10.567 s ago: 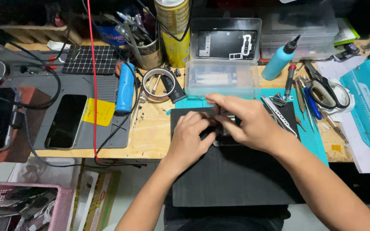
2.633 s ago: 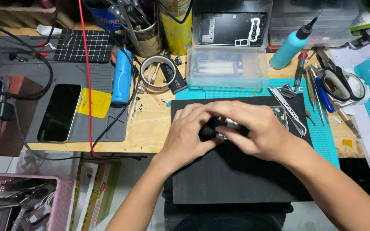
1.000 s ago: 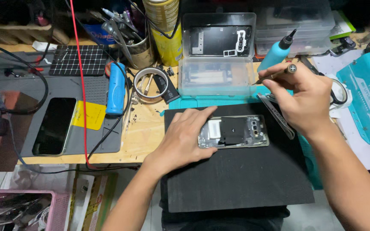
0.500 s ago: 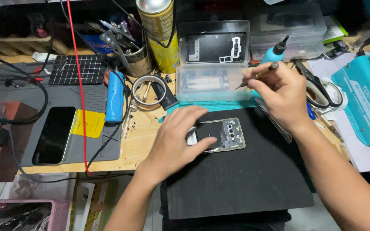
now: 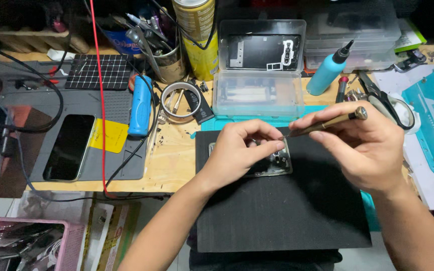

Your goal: The person uses a precision screwdriver to remove and reposition small components inside a disassembled smartphone chassis. They repeatedly adjust parts near the camera module and battery area, then place the screwdriver down and continue with their hands.

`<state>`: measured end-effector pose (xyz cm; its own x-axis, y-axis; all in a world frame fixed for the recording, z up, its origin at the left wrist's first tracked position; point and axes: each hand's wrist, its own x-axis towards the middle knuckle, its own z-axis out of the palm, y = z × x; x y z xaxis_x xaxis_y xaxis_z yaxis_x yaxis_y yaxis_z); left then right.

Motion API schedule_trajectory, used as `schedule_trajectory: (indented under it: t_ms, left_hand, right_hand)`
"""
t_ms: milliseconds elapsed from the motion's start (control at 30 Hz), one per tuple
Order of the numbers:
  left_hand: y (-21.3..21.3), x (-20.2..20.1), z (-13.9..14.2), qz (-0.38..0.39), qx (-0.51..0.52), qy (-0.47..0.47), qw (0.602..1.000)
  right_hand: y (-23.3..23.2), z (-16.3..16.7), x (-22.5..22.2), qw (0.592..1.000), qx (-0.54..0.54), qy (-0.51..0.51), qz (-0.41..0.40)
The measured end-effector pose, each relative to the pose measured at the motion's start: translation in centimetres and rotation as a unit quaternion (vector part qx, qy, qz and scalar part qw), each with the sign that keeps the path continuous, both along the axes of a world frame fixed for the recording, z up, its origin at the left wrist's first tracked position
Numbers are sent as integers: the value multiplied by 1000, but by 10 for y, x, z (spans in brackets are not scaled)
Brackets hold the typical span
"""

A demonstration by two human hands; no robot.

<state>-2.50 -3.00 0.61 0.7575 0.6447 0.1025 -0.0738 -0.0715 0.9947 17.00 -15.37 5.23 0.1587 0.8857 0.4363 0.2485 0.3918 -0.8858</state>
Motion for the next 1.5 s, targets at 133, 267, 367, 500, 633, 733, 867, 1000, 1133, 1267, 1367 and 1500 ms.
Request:
schedule_trajectory:
  t_ms: [133, 267, 367, 500, 633, 733, 867, 1000, 1133, 1267, 1367, 1500]
  left_hand:
    - [-6, -5, 6, 34, 23, 19, 999]
    - [-13, -10, 14, 73, 145, -8, 987]
    - [-17, -11, 19, 87, 189, -21, 978]
    - [-18, -10, 21, 89, 195, -20, 977]
    - [-20, -9, 22, 106, 222, -13, 969]
    - [-24, -7, 22, 114, 254, -27, 960]
    - [-27, -7, 21, 107, 255, -10, 961]
    - [-25, -15, 15, 61, 301, 54, 950]
    - [-26, -24, 1, 74, 456, 104, 881]
    - [-35, -32, -15, 66, 487, 135, 861]
    - [-40, -37, -21, 64, 492, 141, 857]
    - [-43, -38, -23, 69, 492, 135, 857]
  right_hand:
    - [-4, 2, -4, 1000, -5, 0, -9]
    - [-8, 4, -6, 1000, 5, -20, -11]
    - [-11, 3, -8, 999, 15, -28, -20]
    - [-12, 4, -10, 999, 13, -29, -20]
    - [-12, 6, -12, 998, 10, -57, -32]
    - [-12, 5, -15, 995, 22, -87, -42]
    - [-13, 2, -17, 991, 32, -118, -49]
    - [-15, -4, -14, 989, -2, -139, -45]
    - [-12, -18, -14, 985, -28, -169, -38]
    - [-14, -31, -18, 976, -29, -214, -44]
    - [-14, -37, -21, 977, -7, -210, -23]
    - [-10, -40, -24, 977, 9, -215, 0]
